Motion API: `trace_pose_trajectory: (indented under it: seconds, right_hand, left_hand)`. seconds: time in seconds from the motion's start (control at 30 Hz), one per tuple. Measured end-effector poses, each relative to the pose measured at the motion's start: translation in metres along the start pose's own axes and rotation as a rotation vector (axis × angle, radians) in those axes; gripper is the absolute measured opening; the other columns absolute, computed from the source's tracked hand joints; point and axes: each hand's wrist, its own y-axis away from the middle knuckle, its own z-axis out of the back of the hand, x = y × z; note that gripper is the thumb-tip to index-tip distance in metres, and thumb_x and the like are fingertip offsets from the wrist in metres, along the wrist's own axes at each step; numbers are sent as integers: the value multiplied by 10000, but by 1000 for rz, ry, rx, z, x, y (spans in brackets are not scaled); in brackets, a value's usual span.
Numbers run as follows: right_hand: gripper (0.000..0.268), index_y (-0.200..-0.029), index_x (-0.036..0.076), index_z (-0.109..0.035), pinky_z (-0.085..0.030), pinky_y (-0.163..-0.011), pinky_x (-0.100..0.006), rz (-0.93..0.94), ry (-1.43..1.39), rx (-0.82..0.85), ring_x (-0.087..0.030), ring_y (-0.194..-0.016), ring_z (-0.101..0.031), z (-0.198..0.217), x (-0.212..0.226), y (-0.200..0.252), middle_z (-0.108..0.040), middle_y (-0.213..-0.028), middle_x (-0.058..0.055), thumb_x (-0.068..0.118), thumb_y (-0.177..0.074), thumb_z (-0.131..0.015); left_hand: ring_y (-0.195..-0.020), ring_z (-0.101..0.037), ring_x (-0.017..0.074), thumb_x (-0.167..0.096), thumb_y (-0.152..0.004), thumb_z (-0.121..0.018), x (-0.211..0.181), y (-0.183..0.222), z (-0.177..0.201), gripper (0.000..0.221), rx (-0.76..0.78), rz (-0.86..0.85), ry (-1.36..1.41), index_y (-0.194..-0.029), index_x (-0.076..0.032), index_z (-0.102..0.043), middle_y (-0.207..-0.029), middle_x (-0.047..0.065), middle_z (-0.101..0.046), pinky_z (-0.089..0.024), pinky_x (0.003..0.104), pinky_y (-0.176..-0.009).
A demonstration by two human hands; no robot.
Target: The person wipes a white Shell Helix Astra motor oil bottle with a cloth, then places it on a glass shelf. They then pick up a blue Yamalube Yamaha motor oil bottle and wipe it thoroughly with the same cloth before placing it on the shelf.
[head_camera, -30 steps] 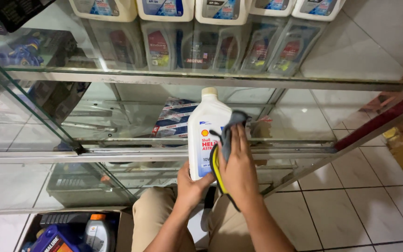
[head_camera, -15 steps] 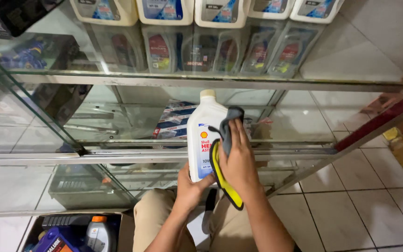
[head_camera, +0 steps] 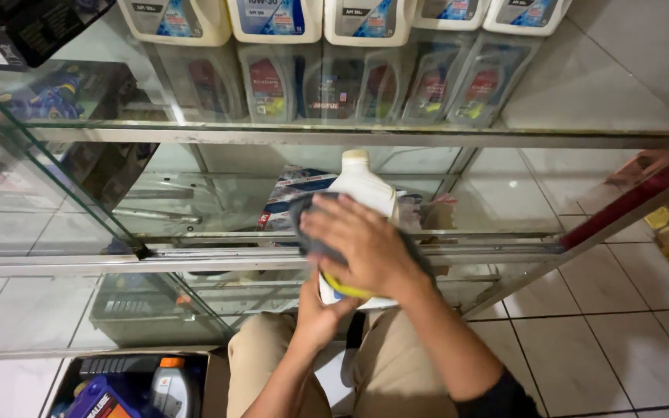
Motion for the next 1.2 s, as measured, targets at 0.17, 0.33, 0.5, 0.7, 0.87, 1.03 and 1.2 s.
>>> trace_pose_trajectory:
  seconds: [0.17, 0.33, 0.5, 0.7, 0.87, 1.03, 1.2]
  right_hand:
    - [334, -1260, 122, -699, -333, -1257, -476, -212, 62, -210, -269, -1417, -516, 5, -29, -23, -654, -1385, -65, 333, -1024, -595]
    - [430, -1423, 29, -588, -318, -1243, -502, -370, 82, -453, -381, -1483, -434, -9, -9, 9, -532, -1527, -188, 266, -1064, -571]
    - [634, -1531, -93, -344, -301, -1207, -515, -444, 29, -364, -515, -1497, -304, -22, 42, 67, -294, -1620, -321, 271, -1050, -536]
    - [579, -1516, -69, -398, -316, -1212, -500, -502, -55, -436, -469, -1511, -346, -50, 63, 121, -310, -1642, -285, 221, -1034, -535]
    - [566, -1502, -81, -441, -457, -1050, -442, -650, -422, -527, -398, -1274, -512, -51, 38, 150, -492, -1450, -273, 215, -1037, -575]
    - [476, -1380, -57, -616, -509, -789, -411, -1023, -1211, -687, -275, -941, -599, -61, 24, 168, -664, -1126, -158, 326, -1110, -527]
    - [526, -1355, 115, -551, -547, -911, -334, -1114, -1605, -1165, -172, -1061, -667, -92, 80, 171, -670, -1209, -27, 474, -1005, -392]
  left_hand:
    - [-870, -736, 147, -46, -747, -829, -28, 3, -7, 378, 12, 139, 134, -1088, 37, -691, -979, 104, -790, -589, 299, -835]
    - [-859, -741, 145, -34, -719, -835, -22, -2, -4, 390, -10, 156, 194, -1075, 29, -687, -971, 97, -786, -594, 294, -818]
    - [-826, -680, 127, 25, -672, -801, 28, -6, 7, 404, -82, 40, -8, -1057, 38, -678, -940, 69, -751, -561, 297, -774]
    - [-966, -692, 133, 30, -737, -774, 27, 18, -1, 497, -89, -23, -40, -1212, 0, -630, -1077, 77, -761, -560, 288, -886]
    - [-1075, -700, 169, 81, -720, -708, -14, 60, -12, 621, 57, 73, 276, -1320, -1, -569, -1202, 96, -722, -552, 322, -966]
    - [-1049, -704, 232, 60, -746, -781, -49, 79, -30, 640, -2, 153, 312, -1328, 9, -522, -1181, 129, -714, -578, 411, -930]
    - [-1165, -663, 239, -18, -780, -827, -49, 88, -55, 724, -91, -22, 371, -1399, -26, -452, -1278, 142, -669, -526, 396, -1036]
